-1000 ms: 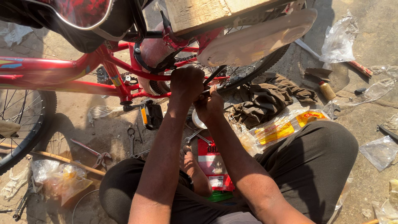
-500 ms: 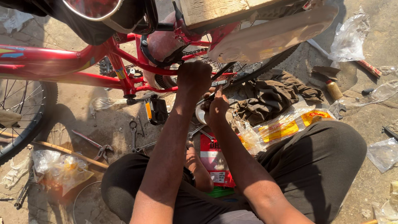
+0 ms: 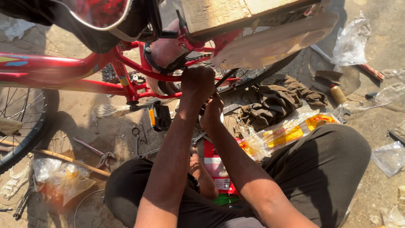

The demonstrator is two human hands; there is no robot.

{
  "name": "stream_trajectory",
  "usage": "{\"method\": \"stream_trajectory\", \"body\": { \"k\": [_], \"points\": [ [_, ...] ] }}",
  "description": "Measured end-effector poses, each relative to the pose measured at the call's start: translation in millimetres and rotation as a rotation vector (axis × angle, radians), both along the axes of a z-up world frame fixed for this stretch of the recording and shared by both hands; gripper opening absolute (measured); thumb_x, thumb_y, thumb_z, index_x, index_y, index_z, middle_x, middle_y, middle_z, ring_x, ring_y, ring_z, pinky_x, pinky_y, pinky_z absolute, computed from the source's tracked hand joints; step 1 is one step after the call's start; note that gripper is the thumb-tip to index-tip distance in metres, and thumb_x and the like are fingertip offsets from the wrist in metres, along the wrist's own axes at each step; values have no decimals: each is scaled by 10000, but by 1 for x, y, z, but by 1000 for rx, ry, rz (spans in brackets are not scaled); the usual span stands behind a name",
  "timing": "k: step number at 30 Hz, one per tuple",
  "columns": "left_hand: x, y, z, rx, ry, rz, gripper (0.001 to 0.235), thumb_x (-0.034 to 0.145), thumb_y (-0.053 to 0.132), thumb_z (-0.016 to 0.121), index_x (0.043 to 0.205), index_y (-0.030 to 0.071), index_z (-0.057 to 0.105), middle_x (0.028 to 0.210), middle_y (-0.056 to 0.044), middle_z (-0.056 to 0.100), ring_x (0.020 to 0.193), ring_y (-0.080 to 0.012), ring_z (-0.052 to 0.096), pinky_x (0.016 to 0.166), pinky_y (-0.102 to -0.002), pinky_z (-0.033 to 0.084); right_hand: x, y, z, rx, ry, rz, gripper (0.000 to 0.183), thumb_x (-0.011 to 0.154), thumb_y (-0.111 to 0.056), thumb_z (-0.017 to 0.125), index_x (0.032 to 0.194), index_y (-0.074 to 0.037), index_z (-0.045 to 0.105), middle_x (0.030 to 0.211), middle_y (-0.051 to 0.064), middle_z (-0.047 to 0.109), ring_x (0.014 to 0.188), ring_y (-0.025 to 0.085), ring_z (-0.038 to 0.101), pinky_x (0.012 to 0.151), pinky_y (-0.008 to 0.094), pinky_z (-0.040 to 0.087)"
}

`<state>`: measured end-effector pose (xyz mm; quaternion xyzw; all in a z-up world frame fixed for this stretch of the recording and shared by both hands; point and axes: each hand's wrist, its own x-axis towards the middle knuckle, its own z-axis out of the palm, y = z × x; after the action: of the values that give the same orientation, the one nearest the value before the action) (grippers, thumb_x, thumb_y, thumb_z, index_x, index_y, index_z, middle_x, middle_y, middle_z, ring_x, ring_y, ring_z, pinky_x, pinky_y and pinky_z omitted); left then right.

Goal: The person sits on the ground and uses a wrench to tighten bolts on the rear wheel and chain guard of a red bicycle. They adjust the wooden cargo box attached to the rear rack and continue tightening the wheel axle nuts.

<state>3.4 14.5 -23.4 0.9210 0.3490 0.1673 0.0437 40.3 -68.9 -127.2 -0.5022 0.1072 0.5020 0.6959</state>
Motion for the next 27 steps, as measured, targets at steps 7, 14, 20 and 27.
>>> {"method": "stream_trajectory", "body": {
  "k": [7,14,20,27],
  "points": [
    [0,-1,-10,29,-42,27,127,769,96,633,719,80,748,753,-176,725,727,-349,736,652,-484,577,-54,-22,-48,208,-237,397,227,1001,-324,565,970,-100,591,807,24,612,701,150,593,605,326,489],
    [-3,-6,-7,34,-91,29,130,780,99,639,711,84,749,719,-166,719,698,-341,736,632,-476,577,-56,7,-121,38,-598,734,218,993,-297,594,967,-84,627,815,27,631,719,159,596,618,328,484],
    [-3,2,-14,13,-82,7,140,791,106,639,705,98,750,700,-162,712,696,-342,734,642,-470,582,-66,18,-185,-48,-655,837,210,985,-275,618,964,-70,658,822,30,647,735,167,599,629,329,480],
    [-8,2,21,188,-227,-49,136,804,130,645,695,87,715,674,-145,693,654,-343,710,628,-492,557,-35,33,-191,-48,-624,756,201,977,-249,647,961,-53,694,830,34,666,754,177,602,641,331,475]
  ]
}}
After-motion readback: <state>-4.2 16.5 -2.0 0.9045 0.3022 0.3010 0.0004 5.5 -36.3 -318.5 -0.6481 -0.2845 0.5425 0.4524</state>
